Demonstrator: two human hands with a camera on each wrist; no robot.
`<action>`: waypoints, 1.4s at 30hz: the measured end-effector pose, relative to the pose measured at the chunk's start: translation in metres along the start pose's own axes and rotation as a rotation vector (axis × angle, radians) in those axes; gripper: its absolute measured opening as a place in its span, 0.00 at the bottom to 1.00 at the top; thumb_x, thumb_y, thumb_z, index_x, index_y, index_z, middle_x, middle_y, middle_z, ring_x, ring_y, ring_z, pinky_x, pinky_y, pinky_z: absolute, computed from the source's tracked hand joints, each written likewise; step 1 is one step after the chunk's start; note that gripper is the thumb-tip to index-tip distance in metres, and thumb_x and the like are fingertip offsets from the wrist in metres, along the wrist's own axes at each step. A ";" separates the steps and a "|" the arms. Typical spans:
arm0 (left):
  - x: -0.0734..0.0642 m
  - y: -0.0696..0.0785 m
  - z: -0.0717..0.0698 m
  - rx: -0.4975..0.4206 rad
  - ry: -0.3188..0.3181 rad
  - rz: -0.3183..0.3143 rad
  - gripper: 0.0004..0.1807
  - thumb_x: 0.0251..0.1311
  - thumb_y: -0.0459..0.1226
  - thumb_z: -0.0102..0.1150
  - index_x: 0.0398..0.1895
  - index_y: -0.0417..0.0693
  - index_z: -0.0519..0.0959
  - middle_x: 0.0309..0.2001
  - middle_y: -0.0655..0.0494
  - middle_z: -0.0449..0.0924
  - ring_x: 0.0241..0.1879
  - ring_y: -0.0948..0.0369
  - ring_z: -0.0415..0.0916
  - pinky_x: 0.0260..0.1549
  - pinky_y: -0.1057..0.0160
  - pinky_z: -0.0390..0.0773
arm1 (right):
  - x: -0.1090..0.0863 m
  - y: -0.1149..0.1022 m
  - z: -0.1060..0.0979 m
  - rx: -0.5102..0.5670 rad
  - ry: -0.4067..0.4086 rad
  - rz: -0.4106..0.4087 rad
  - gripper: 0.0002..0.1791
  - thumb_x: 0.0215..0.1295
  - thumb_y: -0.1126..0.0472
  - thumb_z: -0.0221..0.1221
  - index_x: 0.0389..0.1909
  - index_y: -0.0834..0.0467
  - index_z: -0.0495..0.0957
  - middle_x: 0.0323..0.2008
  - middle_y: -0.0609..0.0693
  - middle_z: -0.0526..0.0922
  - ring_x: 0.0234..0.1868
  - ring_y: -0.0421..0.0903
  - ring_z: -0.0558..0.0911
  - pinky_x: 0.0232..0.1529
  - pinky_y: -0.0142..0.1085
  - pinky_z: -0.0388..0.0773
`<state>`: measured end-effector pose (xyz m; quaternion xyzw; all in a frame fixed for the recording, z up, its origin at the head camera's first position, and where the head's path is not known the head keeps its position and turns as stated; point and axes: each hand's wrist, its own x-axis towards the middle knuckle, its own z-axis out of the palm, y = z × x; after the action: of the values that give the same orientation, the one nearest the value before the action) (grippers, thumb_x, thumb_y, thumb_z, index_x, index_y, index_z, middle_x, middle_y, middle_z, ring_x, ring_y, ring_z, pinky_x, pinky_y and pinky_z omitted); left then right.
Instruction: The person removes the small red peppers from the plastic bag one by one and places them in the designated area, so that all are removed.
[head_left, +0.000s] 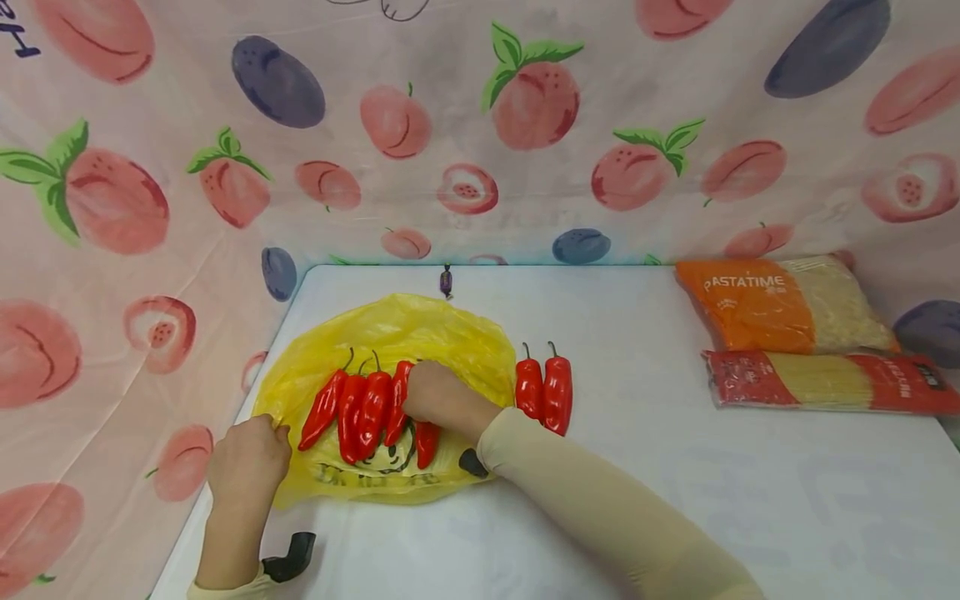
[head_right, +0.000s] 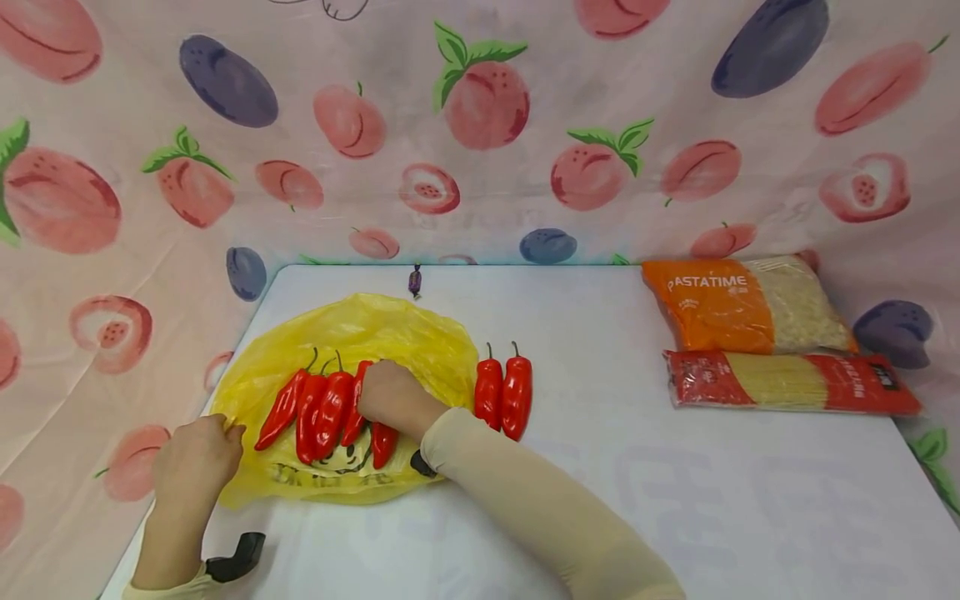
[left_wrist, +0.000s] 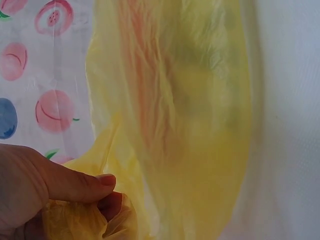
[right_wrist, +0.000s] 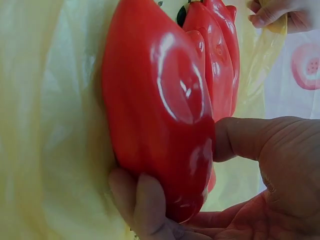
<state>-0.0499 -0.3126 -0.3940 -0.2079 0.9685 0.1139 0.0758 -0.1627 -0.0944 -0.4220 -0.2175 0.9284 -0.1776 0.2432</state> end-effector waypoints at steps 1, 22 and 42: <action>0.000 0.000 0.000 0.000 0.001 0.000 0.16 0.71 0.38 0.56 0.28 0.34 0.77 0.20 0.47 0.69 0.21 0.51 0.67 0.20 0.60 0.69 | 0.000 0.001 0.000 -0.007 -0.002 -0.005 0.16 0.67 0.63 0.62 0.18 0.55 0.73 0.20 0.47 0.72 0.23 0.43 0.70 0.25 0.30 0.68; 0.002 0.002 0.002 -0.010 -0.024 -0.014 0.15 0.71 0.38 0.55 0.29 0.33 0.77 0.20 0.46 0.68 0.22 0.51 0.67 0.21 0.59 0.70 | -0.012 0.013 -0.031 0.143 0.008 0.094 0.17 0.70 0.56 0.62 0.20 0.56 0.74 0.19 0.48 0.72 0.16 0.43 0.72 0.19 0.30 0.68; 0.003 0.004 0.004 0.004 -0.014 0.008 0.15 0.71 0.37 0.55 0.28 0.33 0.76 0.20 0.46 0.68 0.23 0.51 0.67 0.22 0.59 0.69 | -0.028 0.049 -0.069 0.237 0.057 0.236 0.14 0.70 0.52 0.63 0.33 0.59 0.75 0.21 0.50 0.75 0.19 0.46 0.75 0.23 0.34 0.72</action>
<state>-0.0540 -0.3089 -0.3981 -0.2031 0.9690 0.1138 0.0825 -0.1928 -0.0236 -0.3765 -0.0719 0.9267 -0.2620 0.2597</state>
